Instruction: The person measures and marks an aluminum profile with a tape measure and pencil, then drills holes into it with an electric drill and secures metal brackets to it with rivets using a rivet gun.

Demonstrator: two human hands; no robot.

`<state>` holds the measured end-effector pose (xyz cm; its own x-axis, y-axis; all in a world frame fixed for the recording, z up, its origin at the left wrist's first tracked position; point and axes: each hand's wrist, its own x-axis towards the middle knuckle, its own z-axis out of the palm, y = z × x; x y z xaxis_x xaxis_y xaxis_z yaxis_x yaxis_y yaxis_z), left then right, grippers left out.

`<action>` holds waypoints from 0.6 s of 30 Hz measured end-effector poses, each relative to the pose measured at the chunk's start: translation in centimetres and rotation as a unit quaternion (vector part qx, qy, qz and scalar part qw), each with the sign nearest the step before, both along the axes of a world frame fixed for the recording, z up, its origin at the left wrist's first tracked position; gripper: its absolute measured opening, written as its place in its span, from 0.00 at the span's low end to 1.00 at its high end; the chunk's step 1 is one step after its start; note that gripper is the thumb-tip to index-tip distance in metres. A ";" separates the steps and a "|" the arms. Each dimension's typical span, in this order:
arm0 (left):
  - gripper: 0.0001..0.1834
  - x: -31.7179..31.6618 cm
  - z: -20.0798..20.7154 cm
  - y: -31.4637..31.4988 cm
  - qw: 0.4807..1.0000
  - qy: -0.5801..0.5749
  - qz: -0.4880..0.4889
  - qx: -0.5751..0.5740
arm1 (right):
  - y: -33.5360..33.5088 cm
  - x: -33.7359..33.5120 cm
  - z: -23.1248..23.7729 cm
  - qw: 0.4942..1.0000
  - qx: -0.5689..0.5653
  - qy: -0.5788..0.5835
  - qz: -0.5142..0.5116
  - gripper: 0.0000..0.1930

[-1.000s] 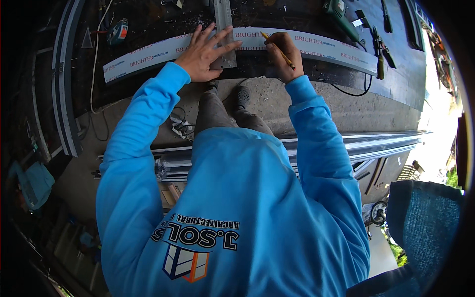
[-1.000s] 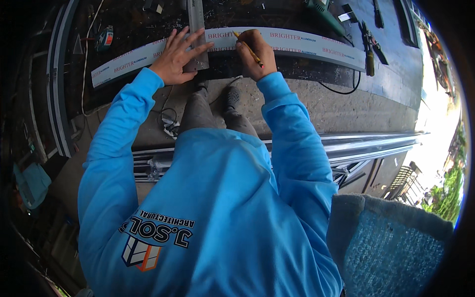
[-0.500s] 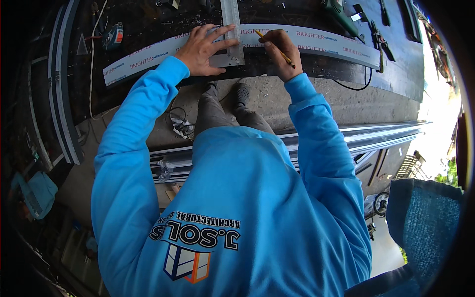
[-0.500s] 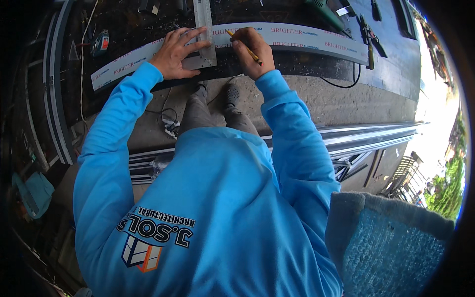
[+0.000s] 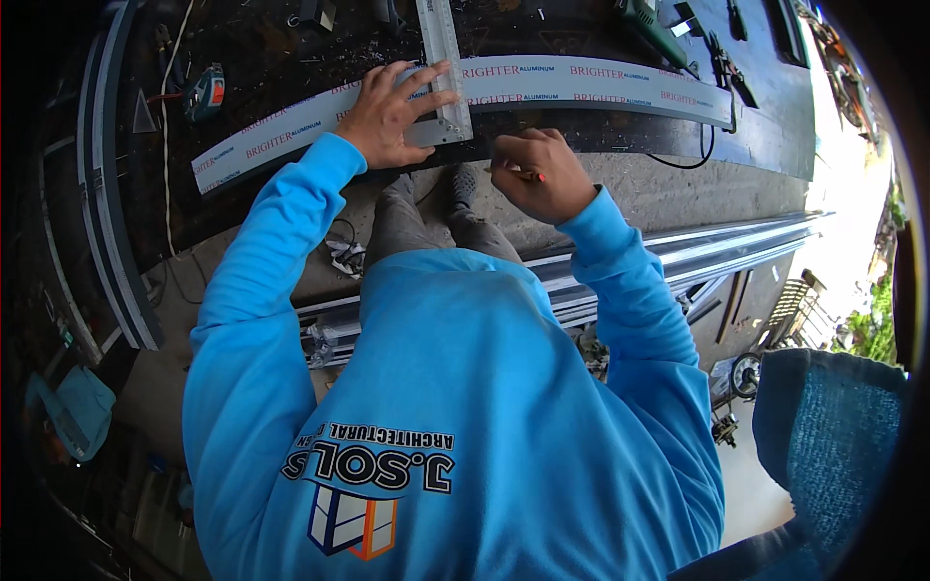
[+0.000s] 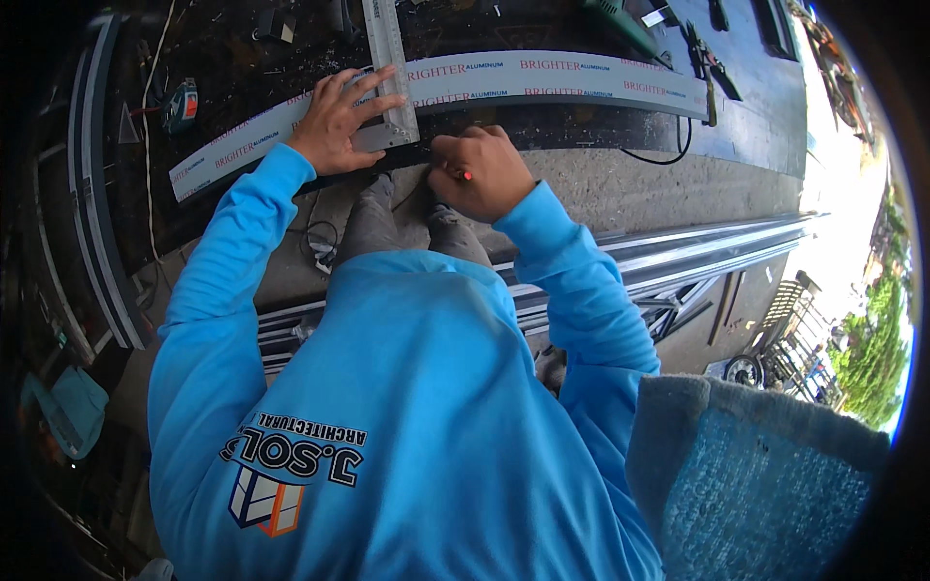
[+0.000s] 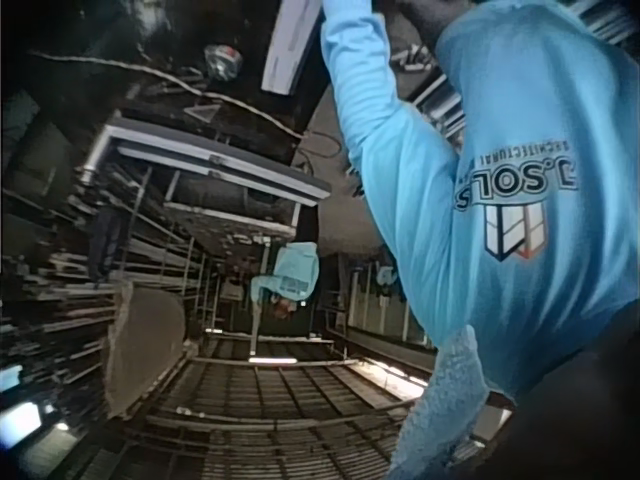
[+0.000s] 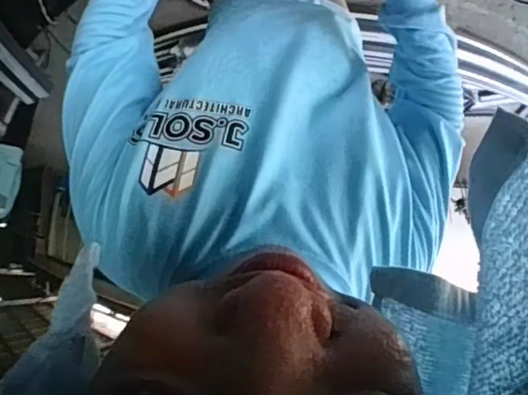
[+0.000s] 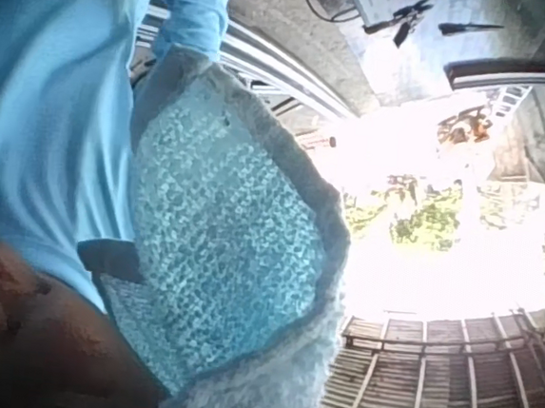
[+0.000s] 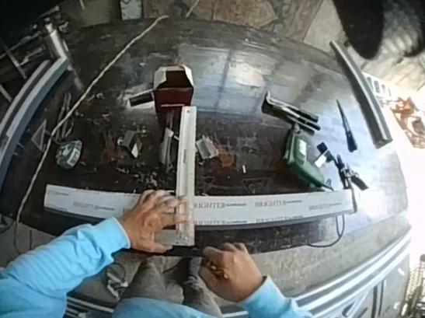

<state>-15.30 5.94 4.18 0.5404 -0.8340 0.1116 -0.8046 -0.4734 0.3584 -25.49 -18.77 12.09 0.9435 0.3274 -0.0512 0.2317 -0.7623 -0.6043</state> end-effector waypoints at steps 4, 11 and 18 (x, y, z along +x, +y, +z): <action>0.45 -0.1 -0.4 0.3 1.000 -0.003 0.002 0.011 | -2.3 0.4 0.5 0.973 0.188 -0.005 -0.136 0.09; 0.46 0.3 1.7 -3.0 0.997 -0.033 -0.017 0.062 | -5.1 3.8 -4.8 0.958 0.215 -0.048 -0.183 0.12; 0.44 0.2 1.1 -5.1 0.998 -0.028 -0.019 0.051 | -4.5 3.2 -5.0 0.956 0.226 -0.042 -0.181 0.13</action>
<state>-15.09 0.80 5.30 0.5033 -0.8623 0.0549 -0.8402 -0.4736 0.2641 -22.29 -23.30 7.11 0.9937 -0.0507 0.0995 0.0644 -0.4673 -0.8817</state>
